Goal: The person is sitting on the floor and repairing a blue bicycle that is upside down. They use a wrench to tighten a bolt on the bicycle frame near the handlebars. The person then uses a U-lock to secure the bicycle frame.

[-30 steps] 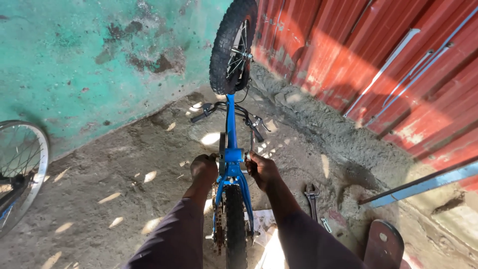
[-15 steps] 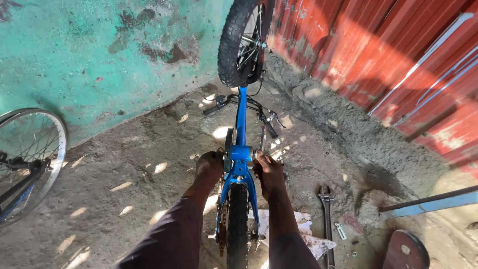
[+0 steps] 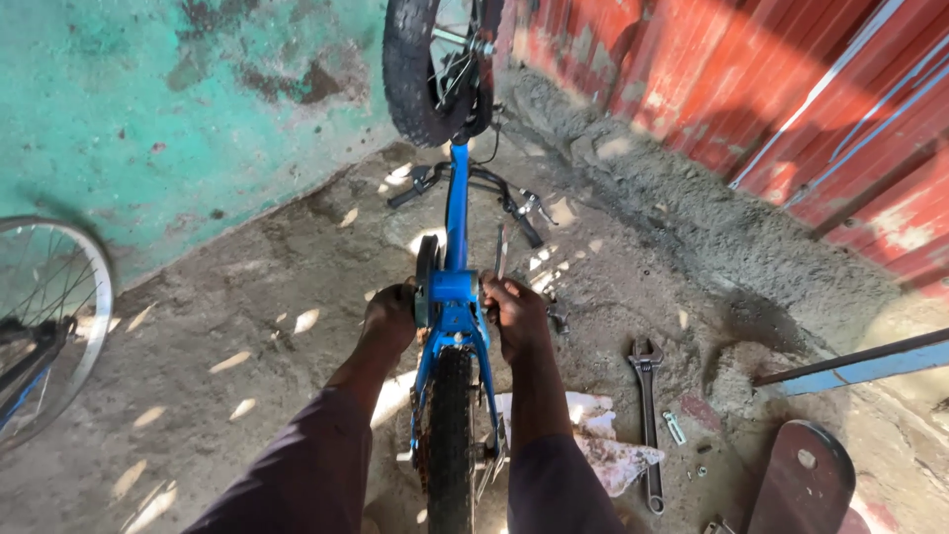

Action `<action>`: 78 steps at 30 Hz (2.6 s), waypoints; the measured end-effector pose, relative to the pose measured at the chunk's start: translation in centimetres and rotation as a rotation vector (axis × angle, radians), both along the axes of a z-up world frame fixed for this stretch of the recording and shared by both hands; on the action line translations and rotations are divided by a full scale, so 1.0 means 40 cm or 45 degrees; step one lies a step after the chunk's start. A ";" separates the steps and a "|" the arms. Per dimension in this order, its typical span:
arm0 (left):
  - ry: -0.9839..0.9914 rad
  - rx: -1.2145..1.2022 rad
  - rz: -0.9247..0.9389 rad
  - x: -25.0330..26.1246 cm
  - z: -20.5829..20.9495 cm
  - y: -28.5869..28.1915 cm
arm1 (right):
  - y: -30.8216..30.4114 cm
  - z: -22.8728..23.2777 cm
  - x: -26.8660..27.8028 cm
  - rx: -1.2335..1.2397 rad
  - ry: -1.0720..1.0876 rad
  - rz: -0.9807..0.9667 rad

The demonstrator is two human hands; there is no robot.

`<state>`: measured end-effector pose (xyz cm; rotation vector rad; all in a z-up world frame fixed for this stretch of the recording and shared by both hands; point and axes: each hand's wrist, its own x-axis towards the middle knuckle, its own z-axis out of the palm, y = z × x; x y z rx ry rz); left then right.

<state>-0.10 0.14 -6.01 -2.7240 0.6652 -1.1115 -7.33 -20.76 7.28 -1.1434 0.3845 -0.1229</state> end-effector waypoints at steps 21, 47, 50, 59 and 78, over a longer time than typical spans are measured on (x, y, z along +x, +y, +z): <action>0.899 -0.816 0.397 -0.084 0.162 -0.075 | 0.008 -0.030 -0.026 0.400 -0.189 0.022; 0.607 -0.610 0.352 -0.003 0.011 -0.046 | -0.096 -0.002 0.044 -0.790 0.503 0.301; 0.366 -0.515 0.260 0.004 -0.035 -0.050 | -0.124 0.053 0.015 -1.400 0.382 0.336; 0.092 -0.407 0.252 -0.001 0.030 -0.048 | -0.113 0.122 -0.061 -1.659 -0.330 0.476; 0.479 -0.255 0.367 0.059 -0.076 -0.056 | -0.093 0.105 -0.132 -1.814 -0.182 0.673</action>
